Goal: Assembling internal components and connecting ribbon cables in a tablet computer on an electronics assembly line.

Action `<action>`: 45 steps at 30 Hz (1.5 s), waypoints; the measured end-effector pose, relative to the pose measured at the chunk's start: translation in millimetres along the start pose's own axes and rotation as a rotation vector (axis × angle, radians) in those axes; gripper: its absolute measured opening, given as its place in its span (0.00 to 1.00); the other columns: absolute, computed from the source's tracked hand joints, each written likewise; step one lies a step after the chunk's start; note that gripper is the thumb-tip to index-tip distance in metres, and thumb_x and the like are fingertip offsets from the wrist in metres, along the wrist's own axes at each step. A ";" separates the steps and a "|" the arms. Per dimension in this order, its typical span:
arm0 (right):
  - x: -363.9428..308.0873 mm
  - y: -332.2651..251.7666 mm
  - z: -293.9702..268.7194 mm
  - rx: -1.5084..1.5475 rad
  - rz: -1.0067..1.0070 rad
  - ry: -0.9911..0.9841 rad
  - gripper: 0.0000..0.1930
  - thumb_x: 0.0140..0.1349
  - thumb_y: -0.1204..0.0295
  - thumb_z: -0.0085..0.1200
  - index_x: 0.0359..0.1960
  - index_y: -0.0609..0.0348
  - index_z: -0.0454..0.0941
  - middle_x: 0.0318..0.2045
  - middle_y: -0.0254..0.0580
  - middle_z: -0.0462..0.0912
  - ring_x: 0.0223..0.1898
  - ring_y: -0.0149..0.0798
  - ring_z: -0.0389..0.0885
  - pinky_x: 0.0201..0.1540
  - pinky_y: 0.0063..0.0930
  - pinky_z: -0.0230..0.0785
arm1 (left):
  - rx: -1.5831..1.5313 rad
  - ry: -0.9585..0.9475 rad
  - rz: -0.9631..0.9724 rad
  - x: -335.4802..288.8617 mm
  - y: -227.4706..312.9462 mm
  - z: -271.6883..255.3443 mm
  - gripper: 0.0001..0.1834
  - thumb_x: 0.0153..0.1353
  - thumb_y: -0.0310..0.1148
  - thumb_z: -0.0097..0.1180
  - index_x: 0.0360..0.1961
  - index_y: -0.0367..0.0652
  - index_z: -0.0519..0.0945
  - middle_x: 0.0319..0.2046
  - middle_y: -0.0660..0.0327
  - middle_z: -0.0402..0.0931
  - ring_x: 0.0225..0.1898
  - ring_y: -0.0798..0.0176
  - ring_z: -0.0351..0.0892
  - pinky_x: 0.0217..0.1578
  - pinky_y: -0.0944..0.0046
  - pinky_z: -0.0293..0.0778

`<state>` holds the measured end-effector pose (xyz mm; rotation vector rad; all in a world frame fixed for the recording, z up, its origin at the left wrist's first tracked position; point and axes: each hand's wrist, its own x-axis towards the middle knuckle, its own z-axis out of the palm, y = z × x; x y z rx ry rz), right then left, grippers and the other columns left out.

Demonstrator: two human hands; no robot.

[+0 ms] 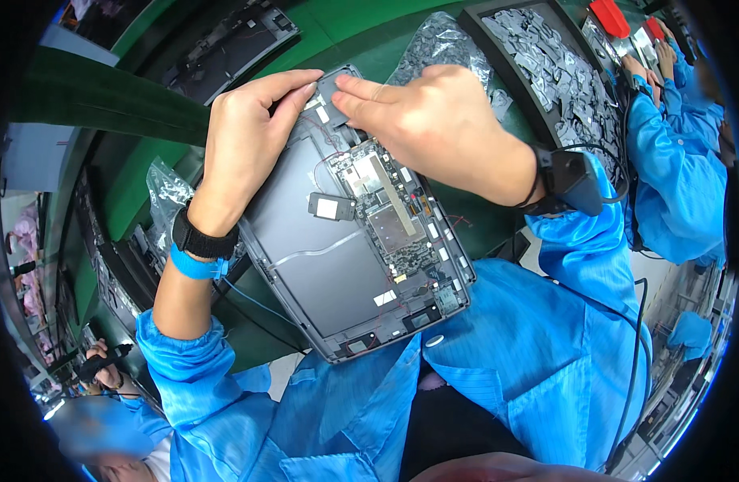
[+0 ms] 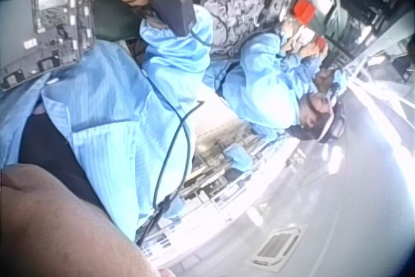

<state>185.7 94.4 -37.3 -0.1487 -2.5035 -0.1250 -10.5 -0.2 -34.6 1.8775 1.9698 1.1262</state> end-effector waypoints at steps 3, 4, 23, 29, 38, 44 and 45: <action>11.2 6.2 -13.2 -0.012 -0.056 -0.149 0.13 0.50 0.70 0.57 0.38 0.60 0.83 0.34 0.40 0.86 0.25 0.37 0.84 0.25 0.31 0.73 | 0.023 0.000 -0.022 -1.8 -0.1 0.3 0.10 0.61 0.27 0.60 0.43 0.40 0.86 0.36 0.53 0.85 0.34 0.60 0.86 0.37 0.66 0.79; 16.3 6.8 -16.8 0.042 -0.076 -0.221 0.12 0.51 0.70 0.57 0.37 0.61 0.83 0.33 0.41 0.86 0.26 0.38 0.84 0.25 0.32 0.73 | 0.028 0.007 -0.019 -4.3 -1.5 1.0 0.10 0.61 0.27 0.60 0.43 0.40 0.86 0.36 0.53 0.85 0.34 0.59 0.86 0.37 0.66 0.79; -17.6 3.3 -10.6 0.400 0.239 0.214 0.04 0.49 0.74 0.62 0.28 0.55 0.81 0.35 0.36 0.79 0.38 0.42 0.78 0.40 0.34 0.71 | 0.223 -0.072 0.444 -12.8 9.5 -1.5 0.18 0.56 0.19 0.56 0.49 0.39 0.81 0.52 0.54 0.80 0.56 0.49 0.77 0.56 0.55 0.72; -20.1 -4.1 4.0 0.301 0.282 0.136 0.07 0.49 0.70 0.64 0.28 0.56 0.79 0.41 0.38 0.78 0.46 0.45 0.75 0.46 0.38 0.68 | 0.435 -0.109 0.499 -13.7 18.1 -0.7 0.20 0.52 0.21 0.57 0.49 0.41 0.82 0.52 0.56 0.80 0.57 0.49 0.76 0.59 0.52 0.69; -15.3 4.6 10.7 0.370 0.244 0.220 0.06 0.51 0.71 0.62 0.28 0.56 0.78 0.38 0.37 0.80 0.40 0.42 0.79 0.43 0.35 0.71 | 0.515 -0.156 0.461 -11.1 18.4 -7.5 0.22 0.52 0.18 0.52 0.49 0.41 0.82 0.52 0.54 0.80 0.57 0.51 0.76 0.60 0.52 0.68; 5.1 -3.3 -5.5 -0.029 -0.062 0.020 0.06 0.45 0.72 0.59 0.25 0.57 0.76 0.25 0.35 0.79 0.30 0.41 0.80 0.35 0.33 0.73 | -0.099 -0.073 0.096 -11.6 10.9 -3.8 0.18 0.56 0.16 0.48 0.47 0.37 0.82 0.50 0.51 0.81 0.53 0.48 0.79 0.56 0.58 0.73; 8.4 -2.0 -5.0 0.077 -0.027 0.079 0.05 0.46 0.73 0.59 0.25 0.57 0.76 0.24 0.37 0.78 0.29 0.42 0.81 0.34 0.35 0.73 | -0.071 -0.076 0.154 -11.8 12.4 -3.9 0.16 0.57 0.17 0.50 0.46 0.37 0.82 0.49 0.51 0.81 0.53 0.48 0.80 0.56 0.58 0.72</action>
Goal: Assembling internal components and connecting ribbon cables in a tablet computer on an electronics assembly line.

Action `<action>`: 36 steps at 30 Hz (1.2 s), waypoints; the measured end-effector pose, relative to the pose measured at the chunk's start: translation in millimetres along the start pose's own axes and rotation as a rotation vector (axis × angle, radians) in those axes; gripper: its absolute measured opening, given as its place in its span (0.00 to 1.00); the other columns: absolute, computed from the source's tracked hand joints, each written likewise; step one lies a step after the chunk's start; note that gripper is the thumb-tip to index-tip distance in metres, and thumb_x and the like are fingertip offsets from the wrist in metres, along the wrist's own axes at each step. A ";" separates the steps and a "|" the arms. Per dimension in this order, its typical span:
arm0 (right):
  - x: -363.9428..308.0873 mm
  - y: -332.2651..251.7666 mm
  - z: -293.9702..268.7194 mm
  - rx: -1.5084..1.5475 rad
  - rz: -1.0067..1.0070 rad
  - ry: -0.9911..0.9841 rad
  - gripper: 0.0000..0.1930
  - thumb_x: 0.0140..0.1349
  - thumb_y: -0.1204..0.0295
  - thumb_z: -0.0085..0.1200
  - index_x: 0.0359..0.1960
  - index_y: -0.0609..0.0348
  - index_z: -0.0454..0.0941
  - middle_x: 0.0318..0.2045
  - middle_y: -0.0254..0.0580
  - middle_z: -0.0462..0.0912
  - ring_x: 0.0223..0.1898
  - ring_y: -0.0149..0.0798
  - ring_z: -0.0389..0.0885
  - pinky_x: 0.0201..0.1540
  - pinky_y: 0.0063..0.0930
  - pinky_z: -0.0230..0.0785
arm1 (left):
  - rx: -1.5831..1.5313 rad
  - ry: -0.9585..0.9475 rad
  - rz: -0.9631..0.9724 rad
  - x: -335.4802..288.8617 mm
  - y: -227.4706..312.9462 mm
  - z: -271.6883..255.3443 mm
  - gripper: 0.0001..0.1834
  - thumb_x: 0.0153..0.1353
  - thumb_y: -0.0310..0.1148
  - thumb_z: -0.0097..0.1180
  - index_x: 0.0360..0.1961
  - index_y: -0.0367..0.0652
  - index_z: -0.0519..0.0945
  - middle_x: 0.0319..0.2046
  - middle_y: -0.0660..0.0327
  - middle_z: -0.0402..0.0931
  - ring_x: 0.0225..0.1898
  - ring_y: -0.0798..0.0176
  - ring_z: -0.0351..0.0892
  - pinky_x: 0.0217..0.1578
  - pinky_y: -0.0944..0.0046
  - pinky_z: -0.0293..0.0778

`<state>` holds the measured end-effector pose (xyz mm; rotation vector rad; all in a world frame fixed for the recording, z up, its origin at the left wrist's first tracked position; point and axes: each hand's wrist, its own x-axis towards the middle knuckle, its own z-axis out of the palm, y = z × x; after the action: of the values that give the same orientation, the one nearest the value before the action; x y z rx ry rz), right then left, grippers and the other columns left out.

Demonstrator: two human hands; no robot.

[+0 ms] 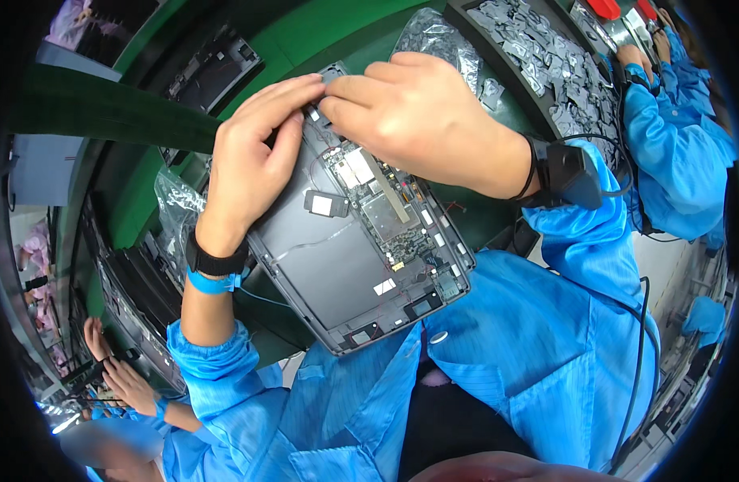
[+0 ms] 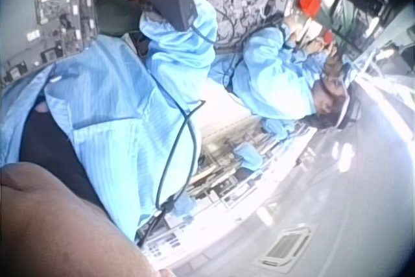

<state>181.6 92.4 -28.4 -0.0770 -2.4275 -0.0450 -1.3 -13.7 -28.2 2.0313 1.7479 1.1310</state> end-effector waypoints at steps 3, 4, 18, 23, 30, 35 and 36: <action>2.3 13.1 -0.8 0.285 0.304 0.138 0.08 0.55 0.71 0.58 0.36 0.59 0.81 0.30 0.44 0.83 0.33 0.49 0.83 0.35 0.40 0.76 | 0.133 -0.031 0.096 -4.1 5.8 -3.3 0.17 0.56 0.24 0.60 0.48 0.36 0.81 0.50 0.50 0.80 0.54 0.49 0.78 0.56 0.56 0.72; 1.5 18.3 -5.4 0.378 0.435 0.025 0.10 0.55 0.70 0.58 0.38 0.60 0.81 0.32 0.46 0.84 0.34 0.50 0.83 0.36 0.40 0.76 | 0.197 -0.035 0.133 -4.6 8.7 -4.2 0.20 0.54 0.27 0.65 0.50 0.36 0.80 0.50 0.49 0.80 0.54 0.48 0.77 0.55 0.56 0.73; 4.5 16.8 11.9 0.370 0.511 -0.124 0.08 0.52 0.73 0.54 0.29 0.68 0.75 0.23 0.56 0.80 0.28 0.58 0.82 0.33 0.47 0.75 | 0.397 0.023 0.301 -2.0 5.8 -2.8 0.14 0.54 0.19 0.63 0.44 0.35 0.83 0.43 0.51 0.84 0.49 0.49 0.83 0.49 0.59 0.79; 8.4 18.0 15.8 0.374 0.513 -0.092 0.07 0.52 0.77 0.53 0.33 0.66 0.74 0.21 0.53 0.79 0.26 0.56 0.81 0.29 0.44 0.73 | 0.343 0.052 0.257 -2.0 6.9 -0.9 0.11 0.54 0.19 0.63 0.40 0.33 0.83 0.41 0.50 0.84 0.49 0.49 0.83 0.50 0.59 0.79; 6.4 5.0 28.9 0.246 0.448 -0.004 0.07 0.50 0.76 0.55 0.26 0.67 0.71 0.20 0.57 0.79 0.26 0.58 0.81 0.30 0.46 0.75 | 0.316 0.078 0.248 -6.6 2.7 -3.2 0.11 0.53 0.18 0.64 0.40 0.32 0.83 0.40 0.50 0.84 0.48 0.50 0.84 0.50 0.59 0.79; 6.3 10.1 22.9 0.301 0.491 -0.032 0.07 0.49 0.76 0.56 0.26 0.66 0.72 0.19 0.56 0.79 0.25 0.56 0.82 0.30 0.45 0.76 | 0.328 0.107 0.288 -8.5 0.2 -2.0 0.11 0.52 0.18 0.64 0.39 0.32 0.83 0.40 0.51 0.84 0.48 0.51 0.84 0.50 0.59 0.79; 6.5 9.4 22.6 0.278 0.473 -0.017 0.06 0.49 0.76 0.55 0.25 0.67 0.72 0.19 0.56 0.79 0.25 0.57 0.82 0.30 0.45 0.76 | 0.328 0.109 0.289 -8.3 -0.1 -1.9 0.11 0.52 0.18 0.64 0.39 0.32 0.83 0.40 0.51 0.84 0.48 0.51 0.84 0.50 0.59 0.79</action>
<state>162.6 103.3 -41.2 -0.5210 -2.3466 0.5046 -2.6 -21.8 -30.3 2.5285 1.8359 1.1106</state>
